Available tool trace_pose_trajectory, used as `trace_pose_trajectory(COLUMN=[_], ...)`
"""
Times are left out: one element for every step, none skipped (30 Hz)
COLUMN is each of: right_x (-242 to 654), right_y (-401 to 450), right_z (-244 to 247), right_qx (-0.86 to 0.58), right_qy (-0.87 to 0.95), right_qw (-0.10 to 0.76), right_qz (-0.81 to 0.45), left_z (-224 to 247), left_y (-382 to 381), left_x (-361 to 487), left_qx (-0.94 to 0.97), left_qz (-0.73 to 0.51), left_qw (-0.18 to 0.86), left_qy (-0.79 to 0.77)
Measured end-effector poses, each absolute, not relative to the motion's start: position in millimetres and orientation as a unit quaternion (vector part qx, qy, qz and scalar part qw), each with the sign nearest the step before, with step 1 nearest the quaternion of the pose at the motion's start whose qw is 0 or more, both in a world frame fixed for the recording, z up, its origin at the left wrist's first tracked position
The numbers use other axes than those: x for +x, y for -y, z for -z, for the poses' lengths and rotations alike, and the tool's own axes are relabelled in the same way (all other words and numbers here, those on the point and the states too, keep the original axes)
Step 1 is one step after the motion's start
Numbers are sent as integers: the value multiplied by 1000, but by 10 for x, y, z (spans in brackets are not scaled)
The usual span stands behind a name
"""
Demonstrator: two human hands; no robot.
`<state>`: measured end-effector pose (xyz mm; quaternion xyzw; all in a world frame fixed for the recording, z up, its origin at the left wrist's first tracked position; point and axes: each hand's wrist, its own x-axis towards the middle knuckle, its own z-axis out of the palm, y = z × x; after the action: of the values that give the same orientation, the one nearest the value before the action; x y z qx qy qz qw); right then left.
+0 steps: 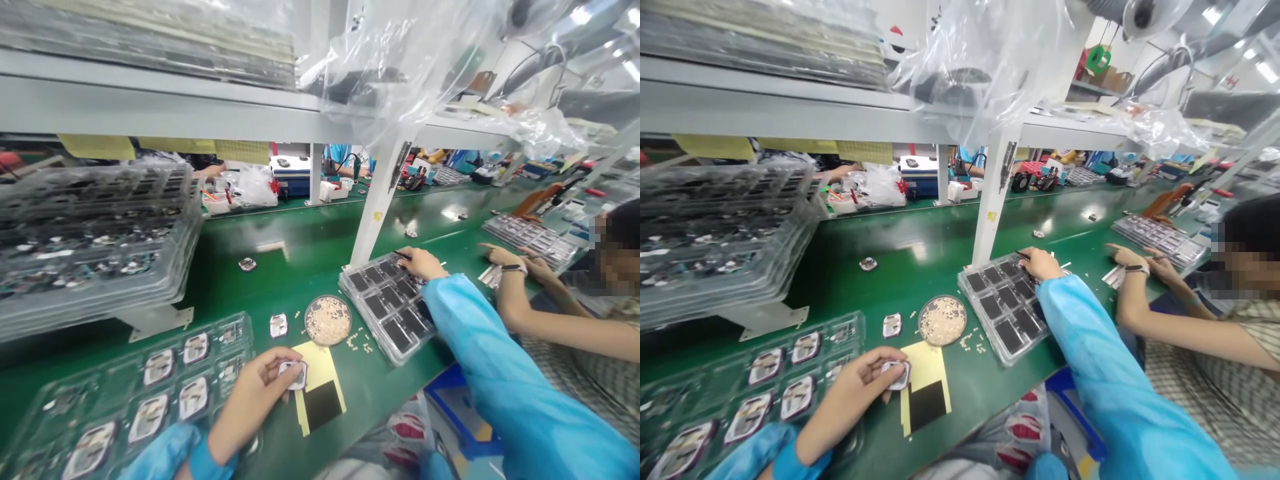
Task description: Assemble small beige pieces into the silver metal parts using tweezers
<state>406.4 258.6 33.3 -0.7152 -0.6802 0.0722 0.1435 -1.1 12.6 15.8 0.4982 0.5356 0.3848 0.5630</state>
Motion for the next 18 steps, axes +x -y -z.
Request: trace_pose_trajectory(right_x=[4077,4089,4098,4102,4100,4089,4065,4023,3963,3880,3775,3648,3502,3339,3164,2983,2801,2624], right_y=[-2582,-2573,-2556,-2530,-2493,-2441,-2372,-2283,-2172,-2037,-1881,-1707,-1519,-1325,-1134,-953,-792,-657], right_z=[-341,-352,-365,-381,-400,-420,-442,-466,-493,-523,-557,-593,-630,-662,-685,-692,-677,-639], right_qx=[-711,-707,-704,-702,-699,-697,-694,-687,-675,-659,-631,-596,-559,-519,-476,-437,-402,-370], right_qy=[684,686,687,687,686,684,683,683,684,688,688,687,689,694,707,722,732,736], right_qw=[148,156,166,177,191,206,219,236,259,281,317,344,355,350,330,322,328,333], right_qz=[-70,-68,-66,-65,-66,-67,-68,-75,-93,-120,-171,-234,-295,-356,-406,-429,-442,-459], left_z=[-177,-197,-215,-230,-239,-242,-240,-235,-227,-220,-213,-207,-201,-195,-186,-174,-160,-145], left_y=[-123,-119,-113,-107,-99,-90,-82,-73,-66,-59,-53,-46,-38,-26,-10,12,39,69], left_x=[-6,0,7,14,21,29,36,44,53,63,75,90,107,126,147,166,182,192], left_qx=[498,498,496,492,487,482,476,470,465,461,458,457,458,462,468,477,487,495], left_qz=[-386,-387,-388,-389,-390,-391,-391,-391,-393,-394,-393,-391,-387,-380,-371,-360,-350,-342], left_qw=[563,563,565,568,573,581,591,600,609,616,623,629,633,637,638,637,633,625], left_qy=[-535,-534,-533,-533,-531,-527,-522,-515,-509,-503,-498,-493,-490,-487,-486,-486,-490,-497])
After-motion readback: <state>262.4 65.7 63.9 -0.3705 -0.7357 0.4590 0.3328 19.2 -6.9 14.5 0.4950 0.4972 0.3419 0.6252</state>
